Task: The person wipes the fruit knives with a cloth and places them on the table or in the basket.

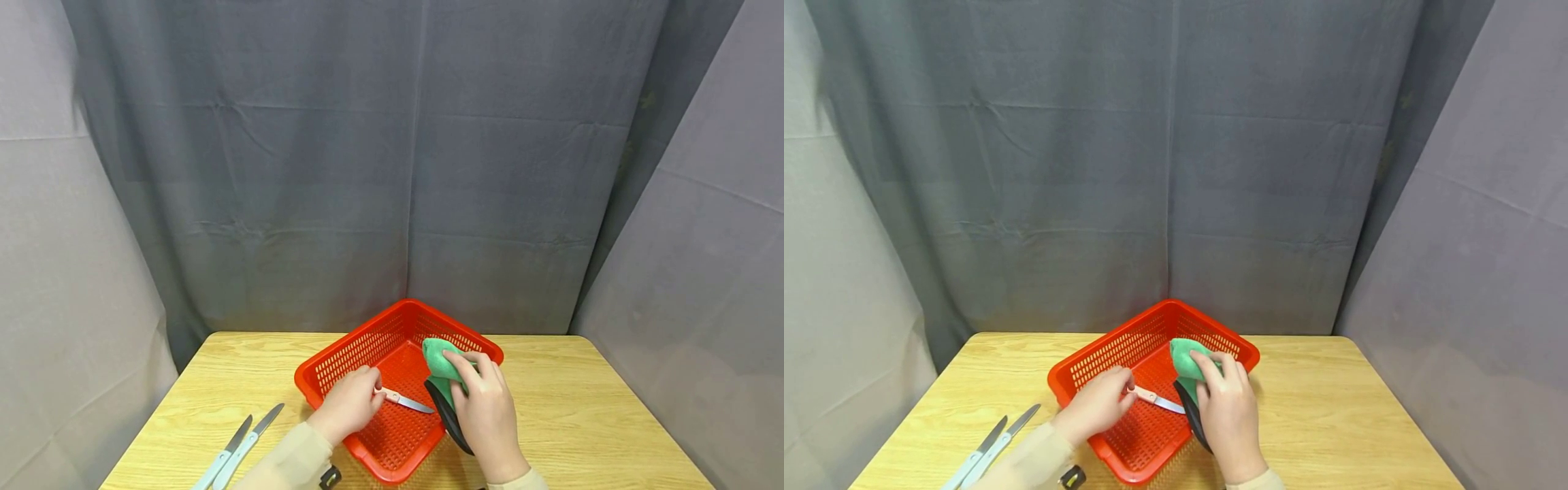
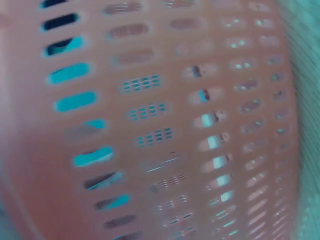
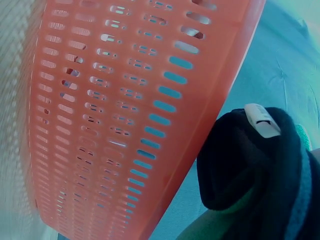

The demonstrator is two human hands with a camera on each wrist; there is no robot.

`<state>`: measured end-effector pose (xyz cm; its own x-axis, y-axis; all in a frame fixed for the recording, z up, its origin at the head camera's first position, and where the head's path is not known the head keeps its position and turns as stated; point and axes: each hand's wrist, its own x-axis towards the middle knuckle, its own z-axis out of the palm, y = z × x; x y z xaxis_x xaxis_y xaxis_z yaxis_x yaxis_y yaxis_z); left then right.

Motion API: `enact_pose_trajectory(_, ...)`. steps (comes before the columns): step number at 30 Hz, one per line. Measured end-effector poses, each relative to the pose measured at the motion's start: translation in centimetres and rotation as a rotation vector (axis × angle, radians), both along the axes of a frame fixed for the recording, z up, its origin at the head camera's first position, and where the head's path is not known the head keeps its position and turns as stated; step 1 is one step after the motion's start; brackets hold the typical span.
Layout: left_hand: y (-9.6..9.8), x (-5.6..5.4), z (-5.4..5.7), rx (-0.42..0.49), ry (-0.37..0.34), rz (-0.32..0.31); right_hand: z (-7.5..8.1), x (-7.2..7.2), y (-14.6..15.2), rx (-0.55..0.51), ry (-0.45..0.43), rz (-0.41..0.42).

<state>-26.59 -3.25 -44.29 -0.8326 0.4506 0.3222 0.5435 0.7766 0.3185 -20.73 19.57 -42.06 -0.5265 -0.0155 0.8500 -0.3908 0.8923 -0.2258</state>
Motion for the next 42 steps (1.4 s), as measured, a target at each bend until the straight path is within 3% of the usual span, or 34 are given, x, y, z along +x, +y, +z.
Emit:
enact_pose_trajectory(9,-0.7,0.9,1.9,0.173,0.027,0.05,0.1,0.1,-0.1,-0.002,-0.008,0.004)
enact_pose_trajectory(20,-3.3,3.2,3.4,0.312,0.085,0.114,0.0,0.1,-0.4,0.006,-0.004,0.026)
enact_pose_trajectory(26,-5.7,3.2,3.0,0.326,0.079,0.192,0.0,0.0,-0.5,0.004,-0.002,0.034)
enact_pose_trajectory(33,-8.1,2.8,2.4,0.311,0.019,0.25,-0.2,0.0,-0.5,0.008,-0.009,0.032)
enact_pose_trajectory(42,-11.6,3.0,0.2,0.194,-0.049,0.305,-0.1,0.1,-0.5,0.008,-0.015,0.032)
